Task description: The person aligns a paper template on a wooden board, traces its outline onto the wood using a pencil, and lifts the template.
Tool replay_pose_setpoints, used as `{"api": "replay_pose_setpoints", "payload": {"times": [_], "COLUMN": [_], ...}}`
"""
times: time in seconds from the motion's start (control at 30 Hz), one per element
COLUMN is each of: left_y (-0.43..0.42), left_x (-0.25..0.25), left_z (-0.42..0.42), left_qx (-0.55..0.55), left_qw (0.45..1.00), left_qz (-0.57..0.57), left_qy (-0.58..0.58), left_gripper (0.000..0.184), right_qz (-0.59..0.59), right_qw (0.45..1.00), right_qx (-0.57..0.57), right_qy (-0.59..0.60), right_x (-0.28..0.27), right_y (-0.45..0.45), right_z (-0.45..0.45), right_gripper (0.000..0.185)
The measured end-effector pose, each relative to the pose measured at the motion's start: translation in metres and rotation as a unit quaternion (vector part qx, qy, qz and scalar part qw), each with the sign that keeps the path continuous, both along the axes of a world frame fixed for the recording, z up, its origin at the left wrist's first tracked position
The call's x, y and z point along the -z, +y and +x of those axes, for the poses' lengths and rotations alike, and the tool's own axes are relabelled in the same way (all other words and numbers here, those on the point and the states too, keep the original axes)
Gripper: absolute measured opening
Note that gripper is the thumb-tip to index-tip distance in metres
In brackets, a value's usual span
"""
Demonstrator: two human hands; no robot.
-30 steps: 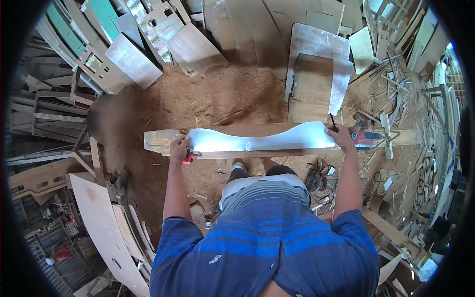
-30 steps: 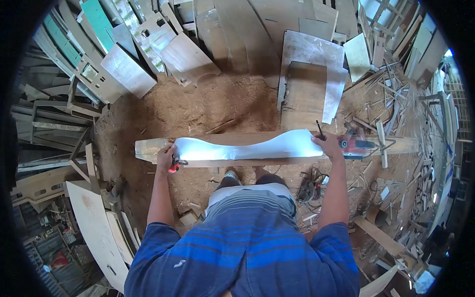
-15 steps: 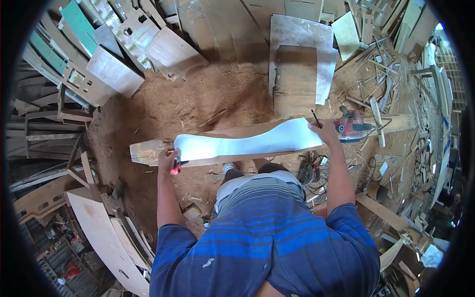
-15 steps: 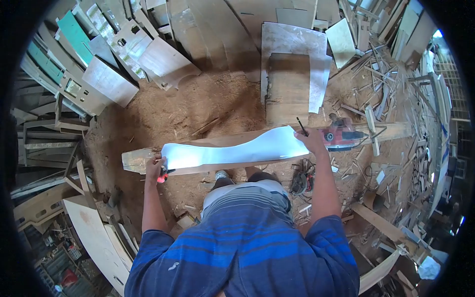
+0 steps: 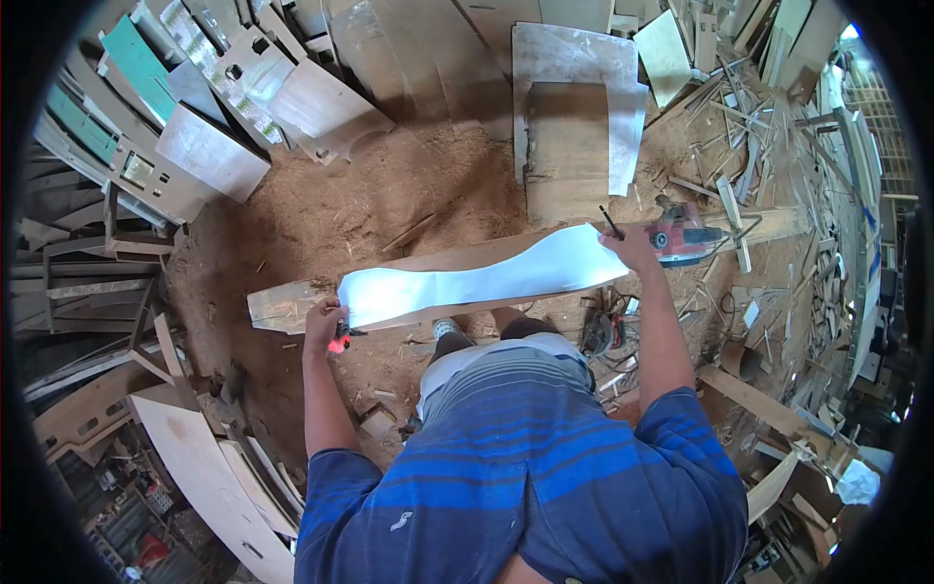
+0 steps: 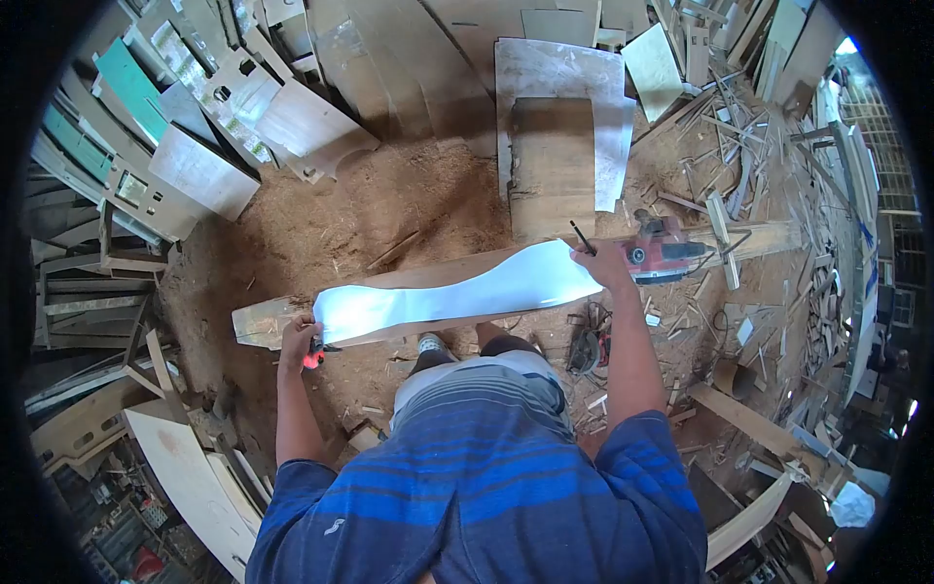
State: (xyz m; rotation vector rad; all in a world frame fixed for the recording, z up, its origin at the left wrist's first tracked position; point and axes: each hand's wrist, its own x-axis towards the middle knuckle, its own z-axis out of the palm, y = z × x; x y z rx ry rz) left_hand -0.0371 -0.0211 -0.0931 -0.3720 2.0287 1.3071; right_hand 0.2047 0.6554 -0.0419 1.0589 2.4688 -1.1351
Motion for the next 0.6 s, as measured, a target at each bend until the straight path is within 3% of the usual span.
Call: {"api": "replay_pose_setpoints", "payload": {"times": [0.33, 0.6], "left_y": [0.001, 0.003], "left_x": [0.006, 0.016], "left_z": [0.000, -0.004], "left_qx": [0.014, 0.024], "left_qw": [0.999, 0.994], "left_qz": [-0.021, -0.013], "left_qy": [0.030, 0.104], "left_gripper": [0.019, 0.014], "right_qz": [0.047, 0.101], "right_qw": [0.998, 0.994], "right_qx": [-0.007, -0.029], "right_qy": [0.027, -0.022], "right_x": [0.010, 0.000], "right_y": [-0.001, -0.009], "right_z": [0.003, -0.005], "right_gripper": [0.039, 0.038]}}
